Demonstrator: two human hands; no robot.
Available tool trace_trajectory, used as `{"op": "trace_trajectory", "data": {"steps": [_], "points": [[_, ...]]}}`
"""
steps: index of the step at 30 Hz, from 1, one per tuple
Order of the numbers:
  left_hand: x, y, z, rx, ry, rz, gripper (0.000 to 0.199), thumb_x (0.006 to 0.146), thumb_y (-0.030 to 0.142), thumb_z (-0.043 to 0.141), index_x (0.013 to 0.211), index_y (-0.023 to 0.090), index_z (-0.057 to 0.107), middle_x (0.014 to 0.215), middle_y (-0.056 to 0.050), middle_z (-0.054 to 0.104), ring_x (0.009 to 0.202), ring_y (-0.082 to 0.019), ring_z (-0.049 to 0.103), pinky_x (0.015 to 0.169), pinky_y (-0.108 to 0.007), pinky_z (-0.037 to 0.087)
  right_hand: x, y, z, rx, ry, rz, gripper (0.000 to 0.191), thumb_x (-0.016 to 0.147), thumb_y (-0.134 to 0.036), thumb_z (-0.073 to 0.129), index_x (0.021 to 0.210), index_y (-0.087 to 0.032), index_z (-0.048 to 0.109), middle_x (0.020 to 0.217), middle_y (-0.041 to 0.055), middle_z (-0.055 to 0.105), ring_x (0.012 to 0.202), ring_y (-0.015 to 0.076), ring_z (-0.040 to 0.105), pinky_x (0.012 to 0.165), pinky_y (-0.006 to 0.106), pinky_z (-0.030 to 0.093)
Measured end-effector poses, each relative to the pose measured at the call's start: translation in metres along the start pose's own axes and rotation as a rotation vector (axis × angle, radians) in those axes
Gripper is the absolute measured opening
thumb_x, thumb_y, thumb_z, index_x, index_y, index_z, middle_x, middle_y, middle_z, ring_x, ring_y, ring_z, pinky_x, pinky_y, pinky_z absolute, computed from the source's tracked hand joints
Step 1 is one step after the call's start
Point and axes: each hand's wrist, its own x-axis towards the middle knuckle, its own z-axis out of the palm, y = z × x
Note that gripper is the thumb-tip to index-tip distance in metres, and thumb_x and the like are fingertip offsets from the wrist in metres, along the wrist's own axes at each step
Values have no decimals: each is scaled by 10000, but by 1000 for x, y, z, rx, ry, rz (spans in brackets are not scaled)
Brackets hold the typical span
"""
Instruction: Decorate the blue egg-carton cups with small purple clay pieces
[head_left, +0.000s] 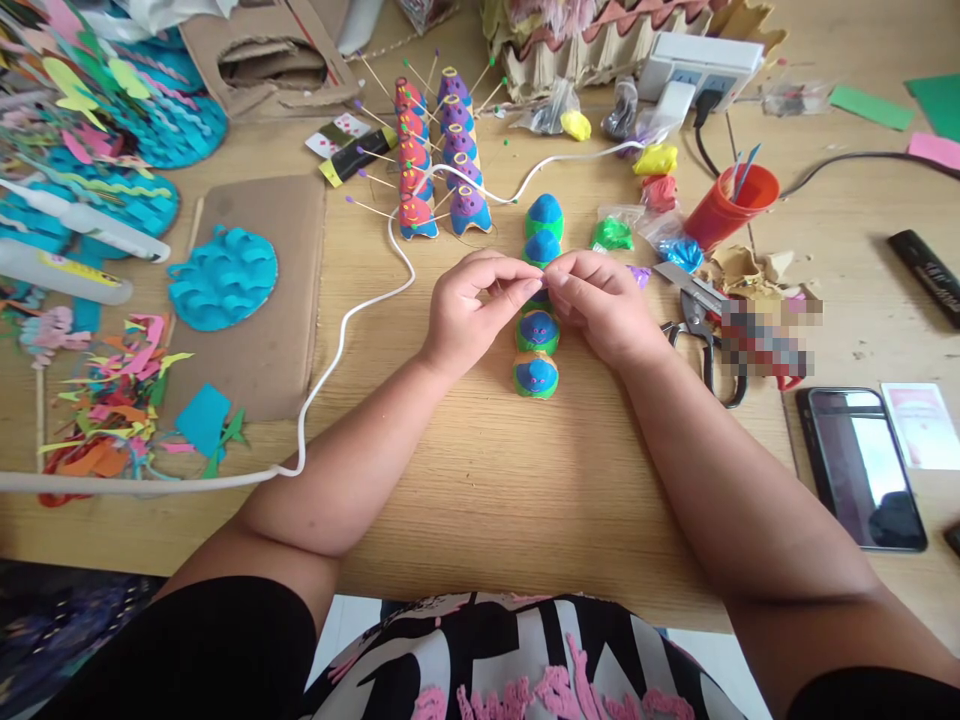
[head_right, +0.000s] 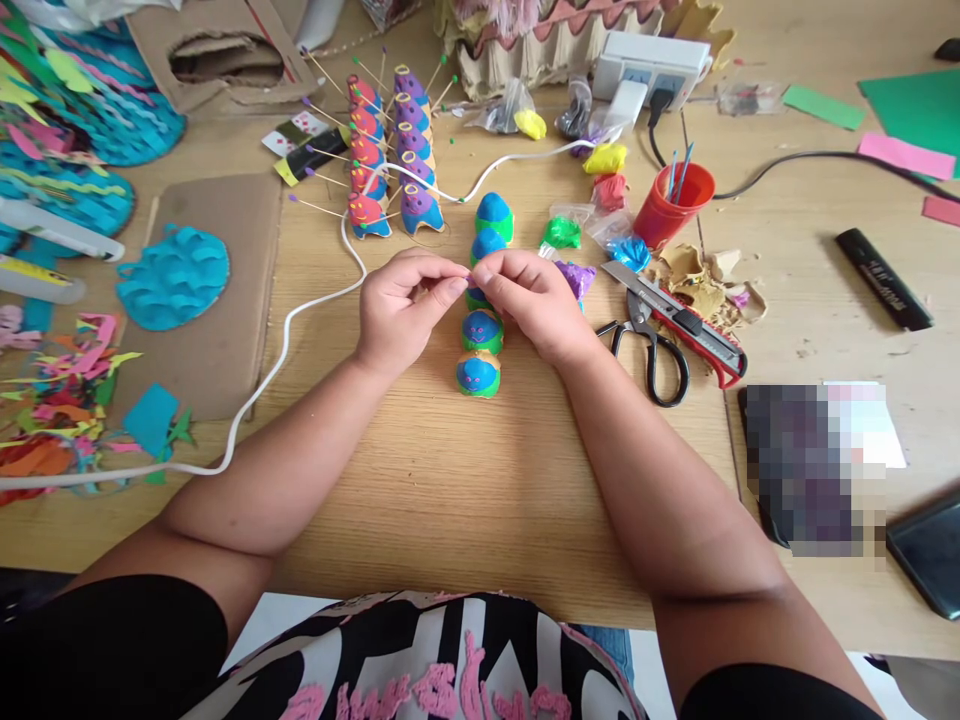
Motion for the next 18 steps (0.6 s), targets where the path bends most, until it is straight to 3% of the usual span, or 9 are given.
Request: {"op": "trace_trajectory", "data": {"steps": [18], "points": [[0, 0, 0, -24, 1, -2, 313, 1078, 578, 752, 1032, 284, 847, 955, -3, 833, 887, -151, 779, 791, -317, 632, 0, -3, 6, 30, -28, -1, 546, 792, -672, 977, 885, -218, 689, 718, -52, 554, 669, 96, 501, 568, 226, 418]]}}
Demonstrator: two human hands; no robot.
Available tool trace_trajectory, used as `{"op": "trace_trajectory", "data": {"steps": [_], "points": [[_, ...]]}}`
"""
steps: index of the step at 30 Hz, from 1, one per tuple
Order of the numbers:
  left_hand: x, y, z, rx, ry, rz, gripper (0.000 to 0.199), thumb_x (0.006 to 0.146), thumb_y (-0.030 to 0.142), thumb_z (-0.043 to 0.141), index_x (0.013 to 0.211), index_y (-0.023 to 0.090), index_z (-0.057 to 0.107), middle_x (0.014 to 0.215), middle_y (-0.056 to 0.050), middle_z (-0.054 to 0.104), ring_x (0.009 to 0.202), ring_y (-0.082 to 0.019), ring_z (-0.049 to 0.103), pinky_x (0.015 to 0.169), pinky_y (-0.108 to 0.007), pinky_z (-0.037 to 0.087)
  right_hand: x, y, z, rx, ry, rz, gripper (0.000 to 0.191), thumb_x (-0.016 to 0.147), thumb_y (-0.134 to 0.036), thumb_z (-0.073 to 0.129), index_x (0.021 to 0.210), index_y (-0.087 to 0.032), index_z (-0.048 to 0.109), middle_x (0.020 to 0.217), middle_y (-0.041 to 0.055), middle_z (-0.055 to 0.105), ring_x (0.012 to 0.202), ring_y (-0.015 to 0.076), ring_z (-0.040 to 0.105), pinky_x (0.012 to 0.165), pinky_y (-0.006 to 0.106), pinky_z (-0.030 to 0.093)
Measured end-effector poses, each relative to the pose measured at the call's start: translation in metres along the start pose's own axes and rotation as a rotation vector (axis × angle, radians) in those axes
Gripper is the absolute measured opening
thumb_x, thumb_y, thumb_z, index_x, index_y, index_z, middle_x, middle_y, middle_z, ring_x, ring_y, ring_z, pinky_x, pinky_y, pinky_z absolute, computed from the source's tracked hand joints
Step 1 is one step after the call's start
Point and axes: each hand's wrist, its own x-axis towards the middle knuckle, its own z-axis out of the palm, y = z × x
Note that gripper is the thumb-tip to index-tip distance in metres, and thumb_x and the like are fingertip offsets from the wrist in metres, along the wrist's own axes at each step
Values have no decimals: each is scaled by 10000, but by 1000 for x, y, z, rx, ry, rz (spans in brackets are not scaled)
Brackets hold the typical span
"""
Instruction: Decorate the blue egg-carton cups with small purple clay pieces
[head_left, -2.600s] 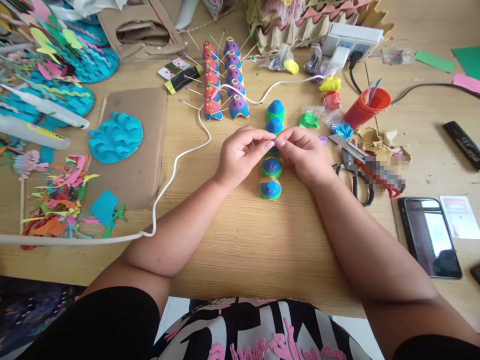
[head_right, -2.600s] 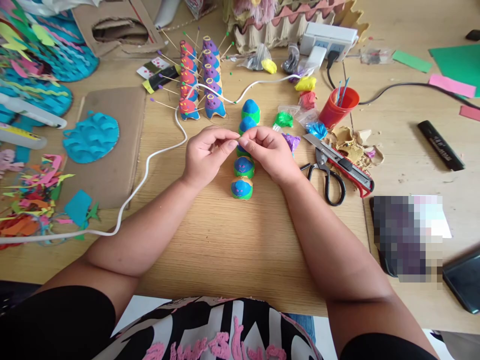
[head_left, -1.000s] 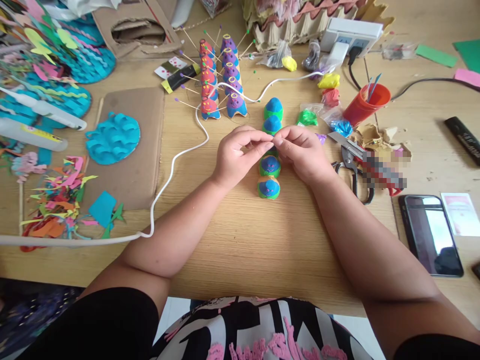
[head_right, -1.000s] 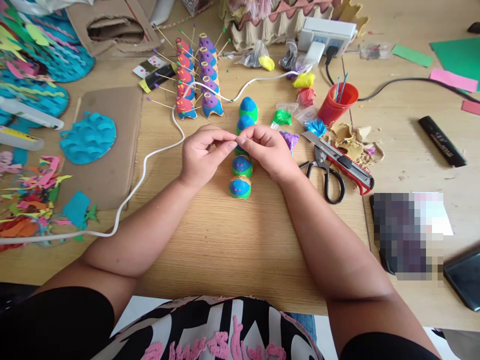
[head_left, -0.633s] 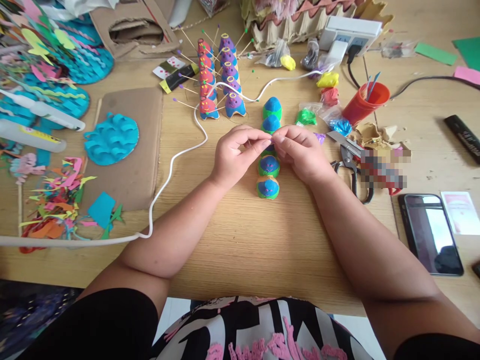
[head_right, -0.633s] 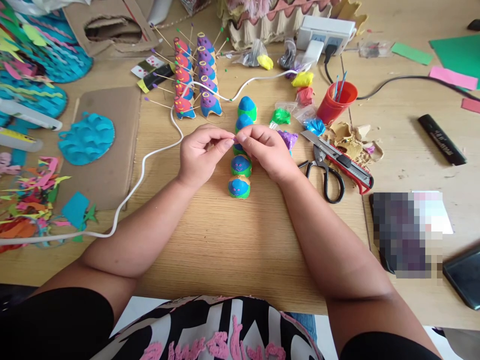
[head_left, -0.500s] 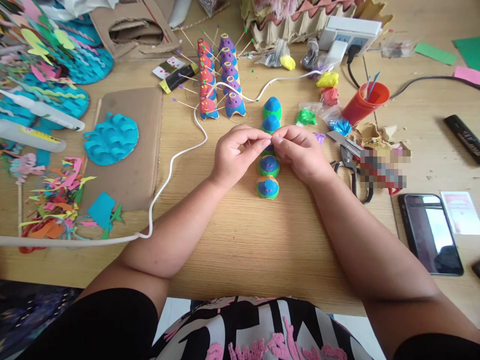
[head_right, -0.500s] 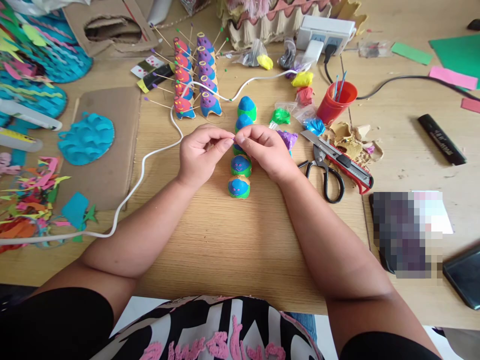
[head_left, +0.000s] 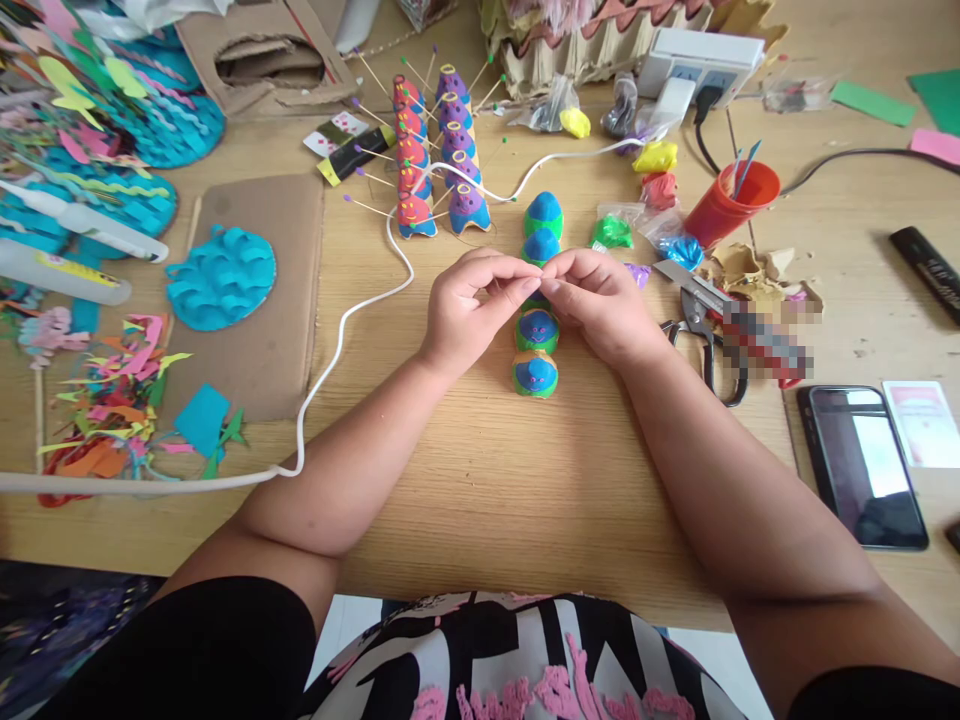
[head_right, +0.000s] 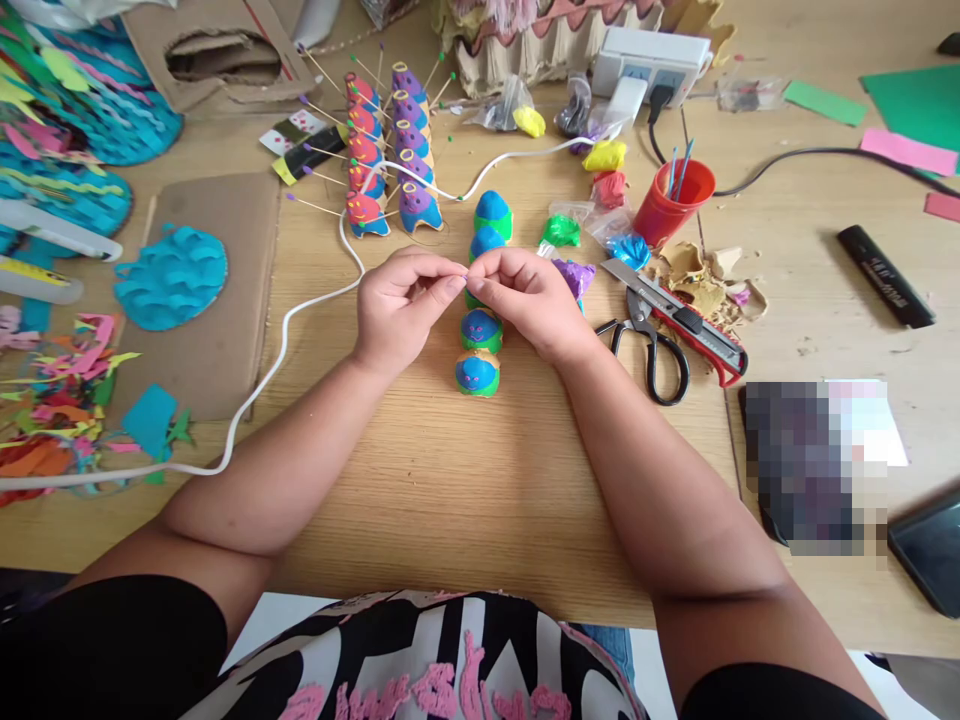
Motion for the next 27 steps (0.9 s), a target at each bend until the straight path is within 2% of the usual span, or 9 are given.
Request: {"op": "trace_trajectory", "data": {"steps": [7, 17, 27], "points": [[-1, -1, 1, 21, 2, 11, 301, 1086, 579, 739, 1046, 302, 850, 962, 0, 829, 891, -155, 777, 815, -330, 639, 1, 1, -1, 3, -7, 0, 533, 782, -661, 987, 878, -223, 700, 662, -65, 515, 626, 95, 441, 556, 237, 382], [-5, -4, 0, 101, -8, -15, 401, 1080, 680, 687, 1186, 315, 814, 1053, -29, 824, 960, -172, 791, 857, -345, 666, 2, -1, 1, 1, 47, 15, 590, 722, -702, 999, 873, -239, 665, 756, -34, 569, 714, 124, 538, 576, 247, 419], [-2, 0, -3, 88, -49, 39, 330, 1110, 604, 679, 1140, 318, 841, 1024, -21, 831, 905, -173, 777, 855, -373, 675, 1, 1, -2, 22, 17, 11, 552, 772, -658, 991, 897, -235, 659, 755, -44, 543, 708, 116, 523, 579, 247, 411]]}}
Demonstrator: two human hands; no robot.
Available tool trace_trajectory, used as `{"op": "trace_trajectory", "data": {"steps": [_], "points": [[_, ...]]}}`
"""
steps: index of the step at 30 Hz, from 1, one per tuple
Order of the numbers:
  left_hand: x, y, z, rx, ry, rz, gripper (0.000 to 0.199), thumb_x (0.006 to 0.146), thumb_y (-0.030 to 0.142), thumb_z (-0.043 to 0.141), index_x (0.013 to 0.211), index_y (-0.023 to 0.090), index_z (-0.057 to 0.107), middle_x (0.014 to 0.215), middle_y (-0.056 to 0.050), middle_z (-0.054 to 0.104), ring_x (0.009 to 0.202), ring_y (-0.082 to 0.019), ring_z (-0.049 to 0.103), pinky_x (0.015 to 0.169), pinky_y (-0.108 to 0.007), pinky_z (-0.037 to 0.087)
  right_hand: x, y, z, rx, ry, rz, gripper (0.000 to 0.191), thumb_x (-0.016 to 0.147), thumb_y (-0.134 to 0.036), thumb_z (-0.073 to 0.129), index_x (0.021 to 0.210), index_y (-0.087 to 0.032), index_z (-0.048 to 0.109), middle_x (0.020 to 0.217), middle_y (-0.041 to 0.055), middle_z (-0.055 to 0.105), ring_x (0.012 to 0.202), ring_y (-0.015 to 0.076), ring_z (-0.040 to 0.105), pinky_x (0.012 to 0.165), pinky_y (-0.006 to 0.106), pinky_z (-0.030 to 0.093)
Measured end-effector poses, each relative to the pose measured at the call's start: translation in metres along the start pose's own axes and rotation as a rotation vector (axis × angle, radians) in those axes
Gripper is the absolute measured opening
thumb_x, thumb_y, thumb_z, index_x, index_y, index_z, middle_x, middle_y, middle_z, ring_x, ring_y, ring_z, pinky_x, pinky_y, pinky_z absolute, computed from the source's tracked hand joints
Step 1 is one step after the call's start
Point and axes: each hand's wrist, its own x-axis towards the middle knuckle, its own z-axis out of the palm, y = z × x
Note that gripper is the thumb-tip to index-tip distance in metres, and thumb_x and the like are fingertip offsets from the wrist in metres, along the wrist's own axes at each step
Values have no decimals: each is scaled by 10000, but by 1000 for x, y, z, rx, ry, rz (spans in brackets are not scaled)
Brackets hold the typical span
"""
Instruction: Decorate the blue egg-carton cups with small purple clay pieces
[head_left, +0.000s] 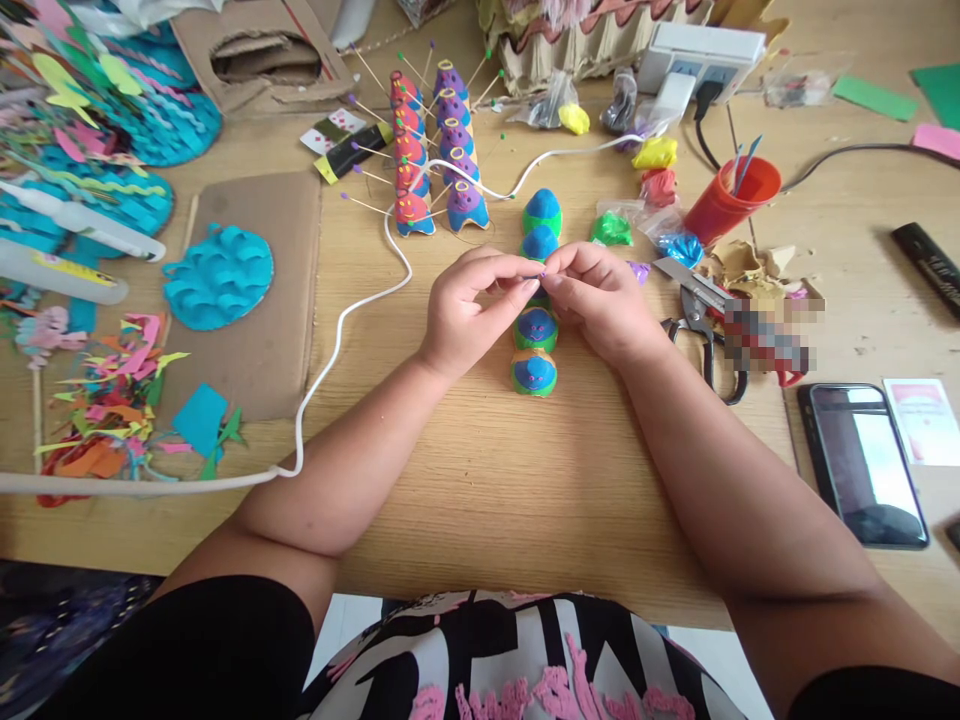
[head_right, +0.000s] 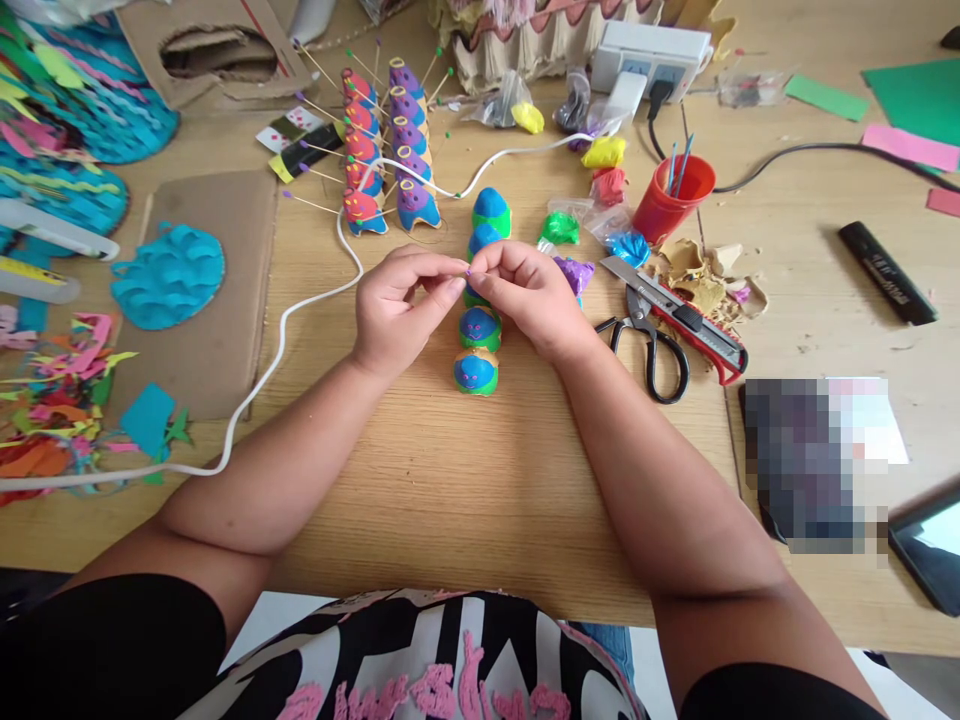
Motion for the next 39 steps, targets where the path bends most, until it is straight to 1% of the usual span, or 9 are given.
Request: {"op": "trace_trajectory", "data": {"steps": [4, 8, 12, 20, 29, 35, 39], "points": [[-1, 0, 0, 17, -14, -20, 345, 1109, 620, 672, 1147, 320, 838, 1031, -24, 831, 931, -182, 781, 869, -378, 673, 0, -1, 1, -7, 0, 10, 541, 778, -654, 986, 890, -240, 657, 756, -40, 549, 712, 124, 528, 579, 256, 411], [-1, -1, 1, 17, 26, -21, 357, 1094, 630, 696, 1149, 306, 834, 1045, -28, 840, 926, -170, 778, 854, -352, 667, 0, -2, 2, -15, -5, 3, 550, 759, -668, 993, 879, -243, 666, 751, -38, 557, 709, 126, 520, 580, 257, 417], [-1, 0, 2, 27, 27, -43, 380, 1095, 648, 681, 1090, 298, 829, 1027, -28, 838, 934, -176, 784, 856, -358, 670, 0, -2, 3, -27, 0, 8, 552, 757, -675, 991, 877, -244, 669, 738, -40, 550, 692, 125, 500, 572, 257, 415], [0, 3, 2, -11, 42, -31, 346, 1099, 611, 699, 1055, 290, 821, 1003, -24, 841, 931, -171, 788, 846, -351, 662, -1, -3, 4, -40, 2, 17, 552, 746, -675, 996, 867, -249, 666, 708, -43, 537, 660, 124, 463, 547, 257, 386], [0, 2, 2, 13, 29, -61, 403, 1100, 656, 666, 1036, 286, 815, 985, -27, 825, 934, -179, 778, 856, -364, 660, -1, -1, 2, -20, -29, 21, 534, 767, -633, 998, 895, -248, 651, 724, -47, 535, 657, 119, 473, 536, 253, 377], [0, 3, 2, 13, 20, -77, 418, 1096, 667, 664, 1033, 284, 819, 984, -29, 829, 932, -183, 776, 856, -373, 664, -1, -2, 3, -18, -14, 17, 535, 766, -634, 999, 882, -242, 655, 737, -44, 548, 677, 118, 485, 549, 248, 382], [1, 3, 2, 8, 23, -58, 397, 1098, 646, 675, 1027, 283, 820, 977, -24, 830, 909, -174, 771, 833, -361, 654, -1, -2, 4, -14, -12, 16, 519, 773, -620, 1000, 880, -237, 667, 736, -44, 546, 676, 116, 482, 560, 251, 388]]}}
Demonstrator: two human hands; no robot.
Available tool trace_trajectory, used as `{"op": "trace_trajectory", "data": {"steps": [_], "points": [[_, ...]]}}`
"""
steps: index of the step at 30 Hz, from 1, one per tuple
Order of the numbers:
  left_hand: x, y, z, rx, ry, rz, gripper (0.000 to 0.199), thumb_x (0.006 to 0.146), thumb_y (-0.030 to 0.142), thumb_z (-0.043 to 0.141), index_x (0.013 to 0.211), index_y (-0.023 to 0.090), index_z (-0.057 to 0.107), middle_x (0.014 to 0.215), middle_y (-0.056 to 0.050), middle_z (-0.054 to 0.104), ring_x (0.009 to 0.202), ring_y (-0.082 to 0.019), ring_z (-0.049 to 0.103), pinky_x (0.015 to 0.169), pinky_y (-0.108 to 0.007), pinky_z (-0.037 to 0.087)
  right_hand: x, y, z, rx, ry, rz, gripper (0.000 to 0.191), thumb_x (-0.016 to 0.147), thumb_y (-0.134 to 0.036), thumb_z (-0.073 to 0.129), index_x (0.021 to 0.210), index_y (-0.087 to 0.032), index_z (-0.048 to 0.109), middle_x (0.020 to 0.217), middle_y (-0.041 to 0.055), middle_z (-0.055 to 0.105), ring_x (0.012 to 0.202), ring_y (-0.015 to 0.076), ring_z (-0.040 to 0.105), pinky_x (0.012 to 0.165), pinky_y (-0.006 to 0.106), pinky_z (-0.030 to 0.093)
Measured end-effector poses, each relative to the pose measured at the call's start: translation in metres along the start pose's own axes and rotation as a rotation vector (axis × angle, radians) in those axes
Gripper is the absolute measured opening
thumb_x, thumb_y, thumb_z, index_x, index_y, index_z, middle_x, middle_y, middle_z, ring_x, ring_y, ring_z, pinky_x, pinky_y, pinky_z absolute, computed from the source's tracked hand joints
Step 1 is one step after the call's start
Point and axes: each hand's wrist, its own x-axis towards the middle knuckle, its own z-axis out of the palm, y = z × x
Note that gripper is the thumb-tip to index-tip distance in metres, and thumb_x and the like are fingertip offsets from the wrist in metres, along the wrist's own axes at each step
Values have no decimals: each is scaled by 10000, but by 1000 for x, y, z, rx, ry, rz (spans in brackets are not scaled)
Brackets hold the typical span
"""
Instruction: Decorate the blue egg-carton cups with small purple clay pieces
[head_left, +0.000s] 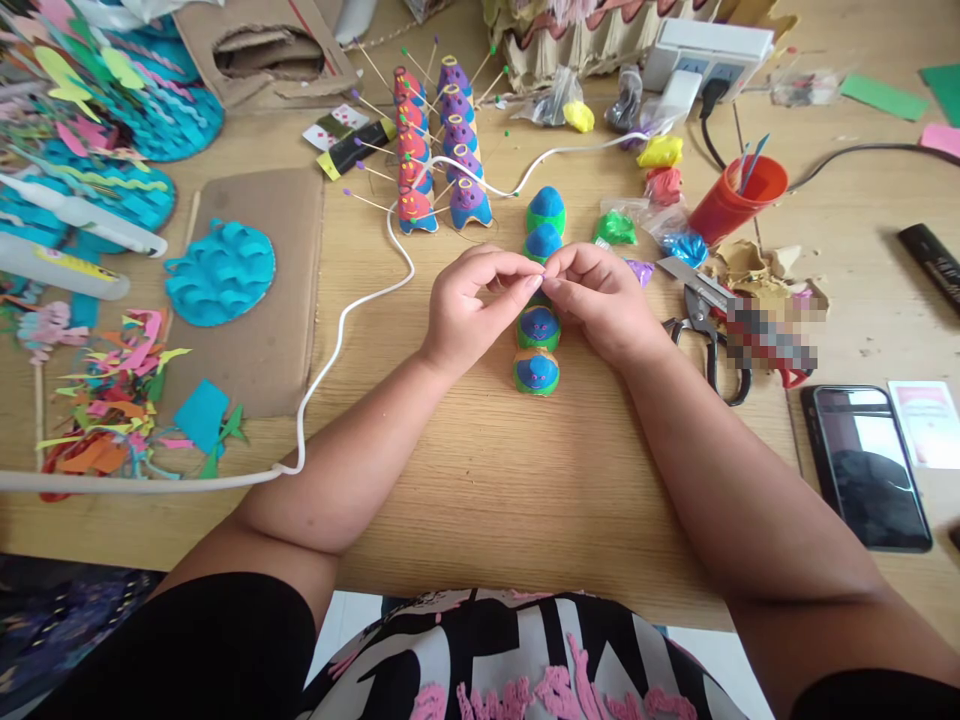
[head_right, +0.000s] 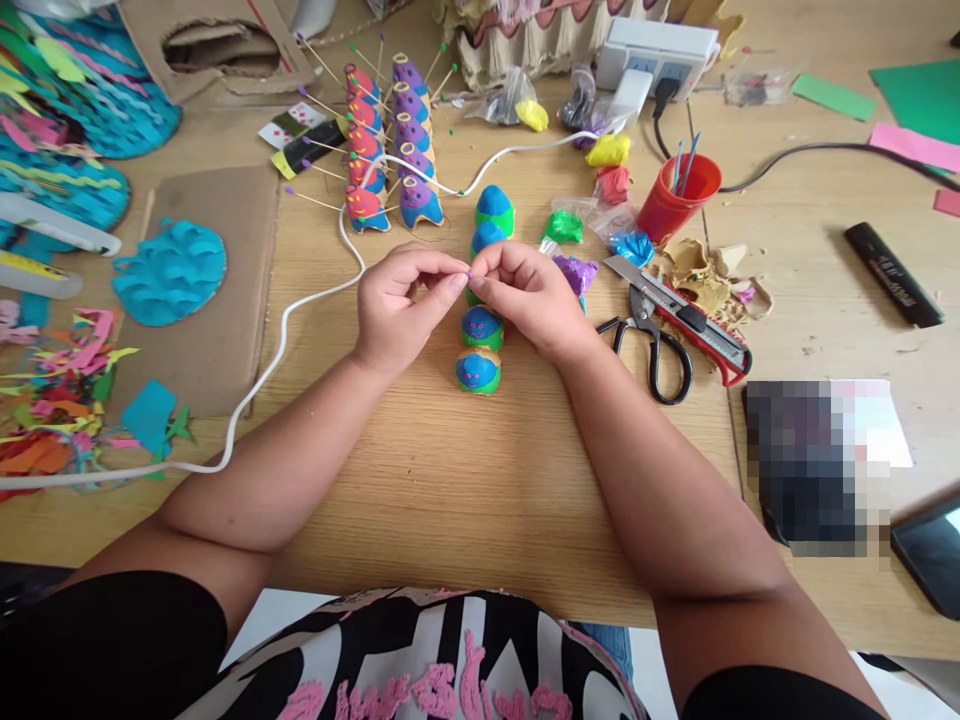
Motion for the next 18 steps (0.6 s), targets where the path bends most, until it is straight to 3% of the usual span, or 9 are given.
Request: {"op": "trace_trajectory", "data": {"steps": [18], "points": [[-1, 0, 0, -27, 23, -4, 377, 1095, 639, 689, 1070, 289, 826, 1012, -21, 839, 921, -166, 786, 831, -335, 653, 0, -1, -2, 21, 14, -13, 505, 771, -589, 1002, 845, -238, 647, 722, -48, 508, 664, 115, 453, 567, 255, 382]]}}
